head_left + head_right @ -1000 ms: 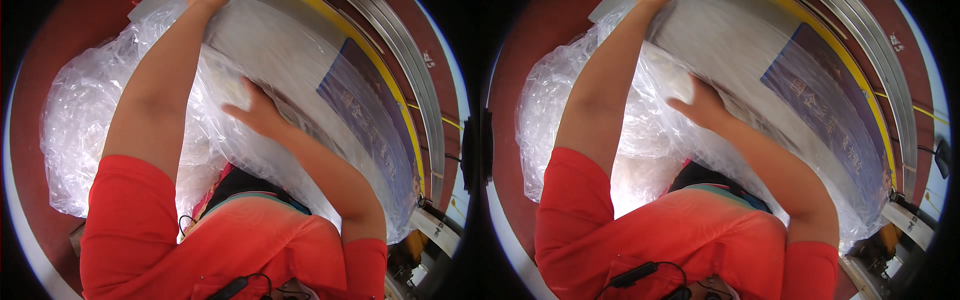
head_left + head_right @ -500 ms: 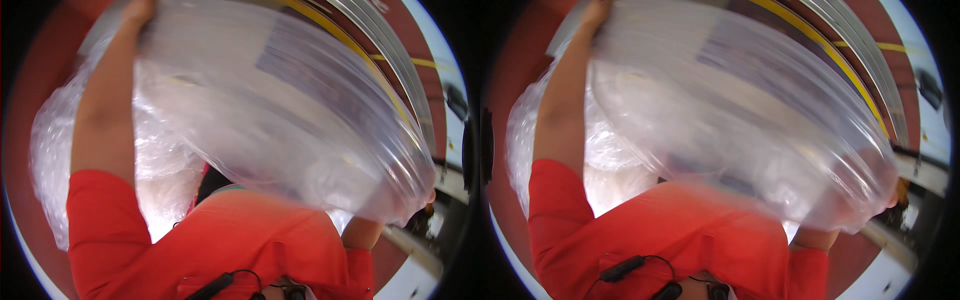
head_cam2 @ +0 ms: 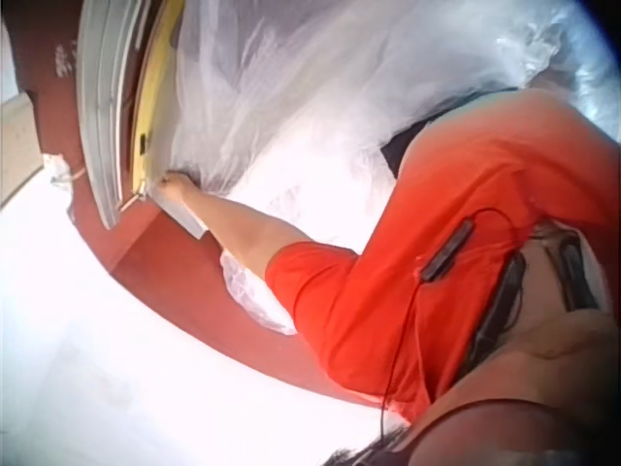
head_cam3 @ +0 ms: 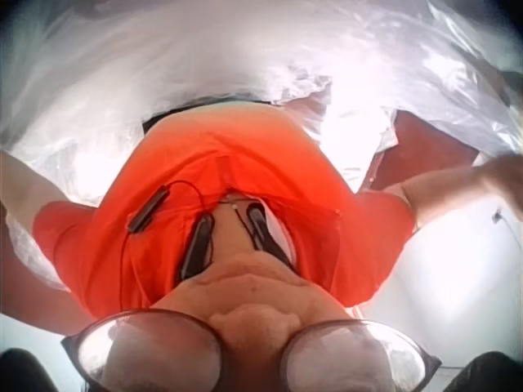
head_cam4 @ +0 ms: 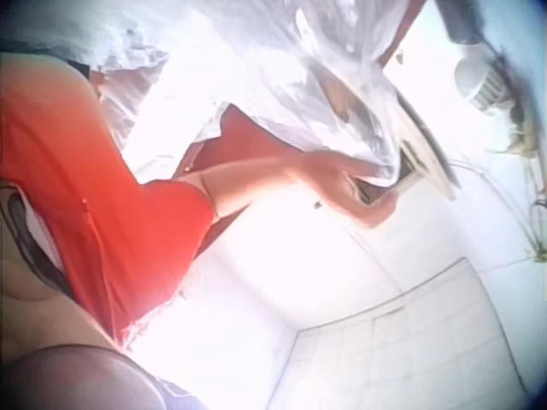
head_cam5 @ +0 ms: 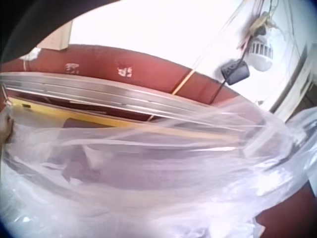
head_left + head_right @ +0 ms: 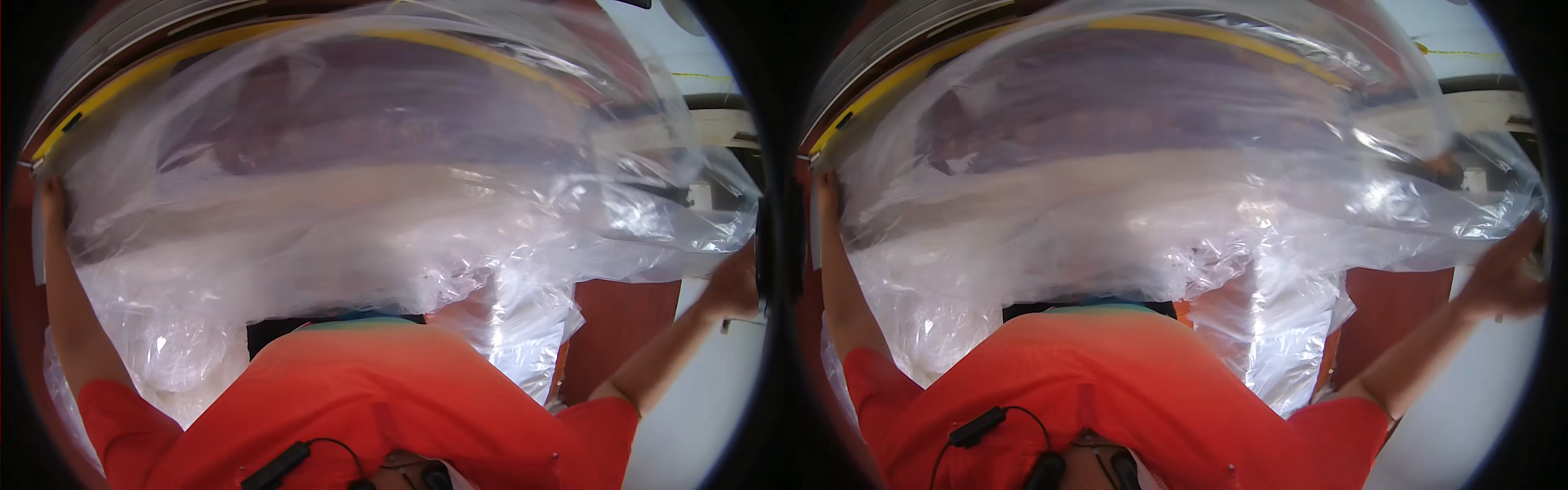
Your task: The person wraps a large rectangular object, which appears to be a framed picture or artwork, with a clear plastic sheet. They repeatedly smooth the plastic over the surface and fold the edges to secure the wrapping.
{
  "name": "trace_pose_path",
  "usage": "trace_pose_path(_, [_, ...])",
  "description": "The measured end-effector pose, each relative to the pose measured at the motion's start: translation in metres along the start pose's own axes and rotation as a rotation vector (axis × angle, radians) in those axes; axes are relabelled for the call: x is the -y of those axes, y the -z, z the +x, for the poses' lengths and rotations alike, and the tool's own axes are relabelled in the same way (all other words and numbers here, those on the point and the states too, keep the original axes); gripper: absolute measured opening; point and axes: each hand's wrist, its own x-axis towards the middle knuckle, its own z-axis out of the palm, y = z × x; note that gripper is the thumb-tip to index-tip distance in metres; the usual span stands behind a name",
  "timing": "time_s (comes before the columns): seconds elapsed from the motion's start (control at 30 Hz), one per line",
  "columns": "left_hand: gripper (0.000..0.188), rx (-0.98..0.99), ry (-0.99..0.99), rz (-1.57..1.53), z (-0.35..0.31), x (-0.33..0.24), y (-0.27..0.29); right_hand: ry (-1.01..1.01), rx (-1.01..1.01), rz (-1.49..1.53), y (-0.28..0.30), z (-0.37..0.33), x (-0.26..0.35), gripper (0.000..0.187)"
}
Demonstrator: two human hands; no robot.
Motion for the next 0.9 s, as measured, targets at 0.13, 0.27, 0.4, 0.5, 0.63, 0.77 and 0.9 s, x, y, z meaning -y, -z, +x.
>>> trace_pose_path(0.13, [0.034, -0.035, 0.002, 0.013, -0.007, 0.017, 0.016, 0.535, 0.575, 0.533, -0.060, -0.076, 0.164, 0.073])
trace_pose_path(0.27, [0.034, -0.007, -0.001, 0.088, 0.014, 0.016, 0.013, -0.037, 1.131, 0.122, -0.166, -0.237, 0.086, 0.060])
trace_pose_path(0.4, [0.033, -0.009, 0.018, 0.110, -0.005, -0.007, 0.020, -0.522, 1.120, 0.607, -0.183, -0.225, 0.108, 0.054])
trace_pose_path(0.5, [0.034, -0.018, 0.003, 0.167, -0.016, -0.002, 0.033, -0.320, 0.877, 0.815, -0.169, -0.194, 0.154, 0.051])
trace_pose_path(0.63, [0.035, 0.007, -0.017, 0.147, -0.031, -0.019, 0.042, -0.332, 0.968, 0.809, -0.149, -0.212, 0.158, 0.053])
trace_pose_path(0.77, [0.036, -0.072, 0.000, 0.139, -0.038, -0.027, 0.052, -0.152, 0.877, 0.823, -0.153, -0.160, 0.195, 0.056])
trace_pose_path(0.9, [0.038, 0.167, 0.027, 0.148, -0.045, -0.032, 0.073, -0.184, 0.928, 0.700, -0.163, -0.168, 0.208, 0.055])
